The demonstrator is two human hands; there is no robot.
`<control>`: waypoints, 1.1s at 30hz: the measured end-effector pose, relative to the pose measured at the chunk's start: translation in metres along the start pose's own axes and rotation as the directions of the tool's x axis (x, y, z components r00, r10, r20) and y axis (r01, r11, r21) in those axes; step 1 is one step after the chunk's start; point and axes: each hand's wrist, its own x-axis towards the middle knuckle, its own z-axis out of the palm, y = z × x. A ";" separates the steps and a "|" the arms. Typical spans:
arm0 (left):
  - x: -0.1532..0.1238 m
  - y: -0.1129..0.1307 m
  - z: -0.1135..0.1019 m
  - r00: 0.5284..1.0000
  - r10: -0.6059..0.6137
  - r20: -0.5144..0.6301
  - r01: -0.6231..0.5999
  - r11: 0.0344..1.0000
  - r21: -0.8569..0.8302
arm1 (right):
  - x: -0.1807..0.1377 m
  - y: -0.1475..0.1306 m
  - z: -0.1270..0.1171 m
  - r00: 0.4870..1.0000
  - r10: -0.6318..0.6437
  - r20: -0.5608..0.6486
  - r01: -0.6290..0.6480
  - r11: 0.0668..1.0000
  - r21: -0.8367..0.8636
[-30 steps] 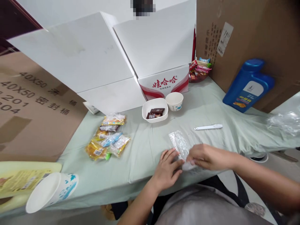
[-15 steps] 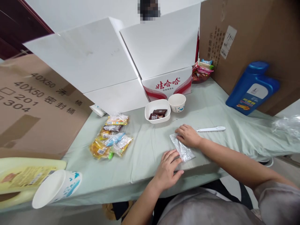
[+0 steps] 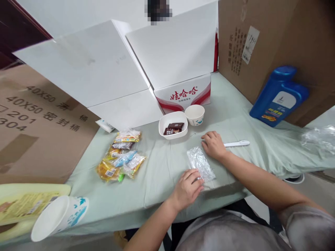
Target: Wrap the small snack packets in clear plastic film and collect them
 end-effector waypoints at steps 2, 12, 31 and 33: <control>-0.004 0.001 0.001 0.999 0.019 -0.038 -0.018 1.000 0.007 | 0.001 0.005 -0.001 0.994 -0.106 -0.010 0.107 0.987 0.118; 0.035 -0.019 -0.033 0.952 -0.306 -0.025 0.287 0.917 -0.277 | 0.000 0.004 0.002 0.919 -0.332 0.210 0.301 0.939 0.168; 0.059 -0.062 0.012 0.817 -0.574 -0.055 0.574 0.803 0.161 | 0.000 0.003 -0.020 0.909 -0.383 -0.165 0.416 0.804 0.426; 0.056 -0.065 0.011 0.818 -0.558 -0.142 0.571 0.818 0.073 | -0.002 -0.005 -0.016 0.877 -0.479 -0.029 0.449 0.798 0.401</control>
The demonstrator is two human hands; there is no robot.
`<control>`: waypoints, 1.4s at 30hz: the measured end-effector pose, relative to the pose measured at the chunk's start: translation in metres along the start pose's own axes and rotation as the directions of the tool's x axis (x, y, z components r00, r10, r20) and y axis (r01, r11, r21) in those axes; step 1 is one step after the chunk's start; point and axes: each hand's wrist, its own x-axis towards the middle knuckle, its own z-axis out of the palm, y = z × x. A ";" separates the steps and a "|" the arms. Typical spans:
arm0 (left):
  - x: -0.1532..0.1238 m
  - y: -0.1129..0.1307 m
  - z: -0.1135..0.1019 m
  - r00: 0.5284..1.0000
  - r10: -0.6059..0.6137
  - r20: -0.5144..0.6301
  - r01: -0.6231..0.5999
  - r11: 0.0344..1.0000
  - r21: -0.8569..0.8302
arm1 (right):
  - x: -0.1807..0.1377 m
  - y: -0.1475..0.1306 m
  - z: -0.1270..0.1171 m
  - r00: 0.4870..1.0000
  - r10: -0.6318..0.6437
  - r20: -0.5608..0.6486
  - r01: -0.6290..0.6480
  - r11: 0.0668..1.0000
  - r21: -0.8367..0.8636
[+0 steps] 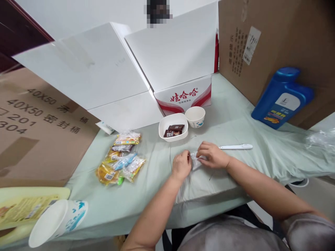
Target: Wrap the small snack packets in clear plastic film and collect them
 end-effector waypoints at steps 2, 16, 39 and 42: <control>0.000 -0.004 -0.004 0.988 0.020 -0.150 -0.037 0.993 -0.112 | 0.000 -0.001 0.008 0.992 0.023 0.125 -0.016 0.998 -0.055; 0.000 0.004 -0.016 0.957 0.278 0.088 -0.265 0.956 -0.129 | -0.004 0.005 0.011 0.976 0.084 0.202 -0.063 0.992 -0.106; 0.012 -0.033 -0.019 0.992 0.100 0.077 -0.090 0.988 -0.122 | 0.148 0.085 -0.070 0.873 0.485 0.060 -0.364 0.728 -0.581; 0.012 -0.032 -0.020 0.992 0.101 0.073 -0.091 0.988 -0.122 | 0.125 0.077 -0.083 0.899 0.438 -0.019 -0.374 0.746 -0.551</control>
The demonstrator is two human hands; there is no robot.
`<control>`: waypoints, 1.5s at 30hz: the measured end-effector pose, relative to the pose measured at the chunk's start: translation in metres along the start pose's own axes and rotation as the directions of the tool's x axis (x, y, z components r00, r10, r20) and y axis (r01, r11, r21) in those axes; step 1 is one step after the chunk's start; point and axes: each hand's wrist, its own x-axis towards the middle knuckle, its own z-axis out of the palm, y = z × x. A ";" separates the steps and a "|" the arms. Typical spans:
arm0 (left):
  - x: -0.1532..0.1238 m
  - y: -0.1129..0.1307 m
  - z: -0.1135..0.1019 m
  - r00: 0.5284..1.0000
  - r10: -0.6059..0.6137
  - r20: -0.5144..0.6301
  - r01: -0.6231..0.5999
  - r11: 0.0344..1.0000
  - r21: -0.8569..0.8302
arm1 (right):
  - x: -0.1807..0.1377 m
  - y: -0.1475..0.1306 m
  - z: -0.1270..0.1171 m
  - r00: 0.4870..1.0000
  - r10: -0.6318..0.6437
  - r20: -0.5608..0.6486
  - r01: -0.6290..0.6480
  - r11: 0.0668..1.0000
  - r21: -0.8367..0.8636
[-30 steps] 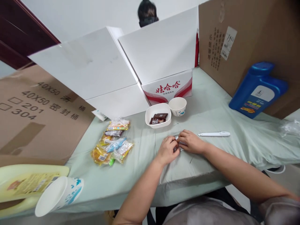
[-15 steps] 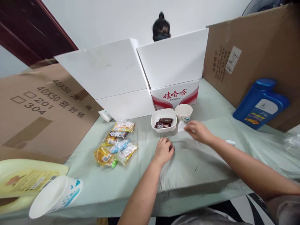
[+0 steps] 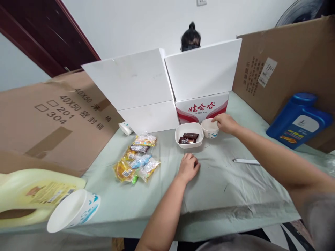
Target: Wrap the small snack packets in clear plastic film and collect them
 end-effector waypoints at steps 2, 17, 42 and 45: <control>0.000 0.001 0.000 1.000 -0.011 0.000 0.011 1.000 -0.002 | -0.029 0.010 -0.005 0.999 -0.023 -0.028 0.024 0.998 0.056; -0.022 0.014 -0.029 0.975 -0.148 -0.167 0.186 0.953 0.239 | -0.206 0.035 0.057 0.991 0.102 -0.090 -0.109 0.991 -0.079; -0.056 0.029 0.005 0.924 0.179 -0.338 -0.165 0.984 0.070 | -0.212 0.018 0.053 0.976 0.145 -0.163 -0.140 0.989 0.040; -0.060 0.017 0.008 0.894 0.170 -0.414 -0.183 0.983 0.008 | -0.209 -0.011 0.048 0.981 0.106 -0.159 -0.067 0.970 0.232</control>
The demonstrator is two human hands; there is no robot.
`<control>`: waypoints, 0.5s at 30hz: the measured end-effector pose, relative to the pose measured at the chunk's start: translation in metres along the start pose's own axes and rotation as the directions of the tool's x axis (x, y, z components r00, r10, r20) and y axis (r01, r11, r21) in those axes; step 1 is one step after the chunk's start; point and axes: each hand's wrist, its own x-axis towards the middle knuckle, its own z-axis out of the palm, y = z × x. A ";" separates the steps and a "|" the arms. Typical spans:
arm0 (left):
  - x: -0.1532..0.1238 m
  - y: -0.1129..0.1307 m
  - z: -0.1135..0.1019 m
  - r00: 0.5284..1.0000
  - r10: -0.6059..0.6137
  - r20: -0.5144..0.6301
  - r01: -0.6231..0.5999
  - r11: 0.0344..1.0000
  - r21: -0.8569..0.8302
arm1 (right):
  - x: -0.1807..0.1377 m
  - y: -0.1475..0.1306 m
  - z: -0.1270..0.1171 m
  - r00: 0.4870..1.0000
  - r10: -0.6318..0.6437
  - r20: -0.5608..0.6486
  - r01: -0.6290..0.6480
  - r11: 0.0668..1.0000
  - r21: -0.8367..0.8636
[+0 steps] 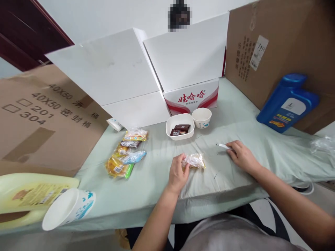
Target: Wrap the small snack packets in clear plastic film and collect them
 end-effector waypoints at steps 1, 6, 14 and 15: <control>-0.002 -0.003 -0.001 1.000 -0.018 -0.018 0.018 1.000 -0.021 | 0.001 -0.016 0.001 0.999 -0.028 0.015 0.027 0.998 0.063; -0.005 -0.004 -0.002 0.988 -0.150 -0.028 0.146 0.982 -0.118 | 0.014 -0.101 0.009 0.934 -0.286 0.216 0.265 0.957 0.123; 0.002 -0.006 -0.009 0.989 -0.150 0.011 0.149 0.973 -0.175 | 0.013 -0.072 -0.001 0.931 -0.158 0.328 0.155 0.987 0.034; 0.003 -0.007 -0.009 0.990 -0.144 0.008 0.143 0.971 -0.190 | 0.008 -0.057 -0.005 0.939 -0.127 0.320 0.131 0.991 0.008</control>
